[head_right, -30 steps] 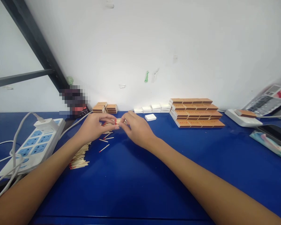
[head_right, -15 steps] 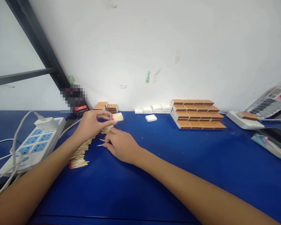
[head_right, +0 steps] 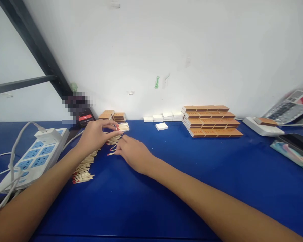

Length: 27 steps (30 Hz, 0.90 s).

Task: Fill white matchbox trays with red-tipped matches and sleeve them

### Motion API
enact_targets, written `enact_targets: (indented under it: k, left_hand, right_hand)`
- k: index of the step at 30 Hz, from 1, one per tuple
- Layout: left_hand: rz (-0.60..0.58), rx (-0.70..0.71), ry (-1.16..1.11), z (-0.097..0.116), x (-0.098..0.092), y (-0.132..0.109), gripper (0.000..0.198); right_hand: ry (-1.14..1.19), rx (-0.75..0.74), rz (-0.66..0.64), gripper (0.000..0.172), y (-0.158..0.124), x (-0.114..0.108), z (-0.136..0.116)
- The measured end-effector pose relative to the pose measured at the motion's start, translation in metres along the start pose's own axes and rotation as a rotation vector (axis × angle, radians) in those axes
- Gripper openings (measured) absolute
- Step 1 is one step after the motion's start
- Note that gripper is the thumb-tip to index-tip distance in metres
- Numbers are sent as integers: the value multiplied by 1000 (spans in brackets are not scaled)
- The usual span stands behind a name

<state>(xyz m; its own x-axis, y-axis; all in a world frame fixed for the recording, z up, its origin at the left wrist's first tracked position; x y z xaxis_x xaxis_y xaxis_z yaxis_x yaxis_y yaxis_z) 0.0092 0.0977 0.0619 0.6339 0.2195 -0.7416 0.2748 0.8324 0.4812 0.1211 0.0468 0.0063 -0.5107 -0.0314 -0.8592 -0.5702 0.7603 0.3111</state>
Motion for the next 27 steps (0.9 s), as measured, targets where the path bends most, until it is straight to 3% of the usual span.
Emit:
enact_targets:
  k: [5, 8, 16, 22, 24, 27]
  left_hand:
    - [-80, 44, 26, 4, 9, -1, 26]
    - [-117, 34, -92, 8, 15, -3, 31]
    - [-194, -17, -226, 17, 22, -7, 37]
    - [-77, -55, -179, 6, 9, -2, 38]
    - [-17, -81, -144, 0, 2, -1, 38]
    - [48, -120, -132, -6, -7, 0, 36]
  right_hand:
    - [-36, 27, 229, 9, -2, -49, 31]
    - [-50, 59, 311, 7, -1, -62, 46]
    - [-73, 42, 312, 8, -1, -59, 51]
    - [-32, 17, 405, 15, -6, -68, 34]
    - [-6, -19, 350, 14, -5, -58, 25]
    - [44, -88, 161, 9, -1, -31, 13]
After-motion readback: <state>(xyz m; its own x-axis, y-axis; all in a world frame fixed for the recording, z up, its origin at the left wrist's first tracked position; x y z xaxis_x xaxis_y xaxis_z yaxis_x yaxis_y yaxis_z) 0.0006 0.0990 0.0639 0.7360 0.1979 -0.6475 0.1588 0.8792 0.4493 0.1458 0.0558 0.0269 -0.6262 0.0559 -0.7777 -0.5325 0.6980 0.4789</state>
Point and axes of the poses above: each hand's wrist, its own y-axis towards the middle knuckle, its own x-axis out of the palm, z = x × y, the point moved 10 cm from there along y, towards the middle knuckle, and after that the axes turned 1 degree about z, right-handed, at the moved point
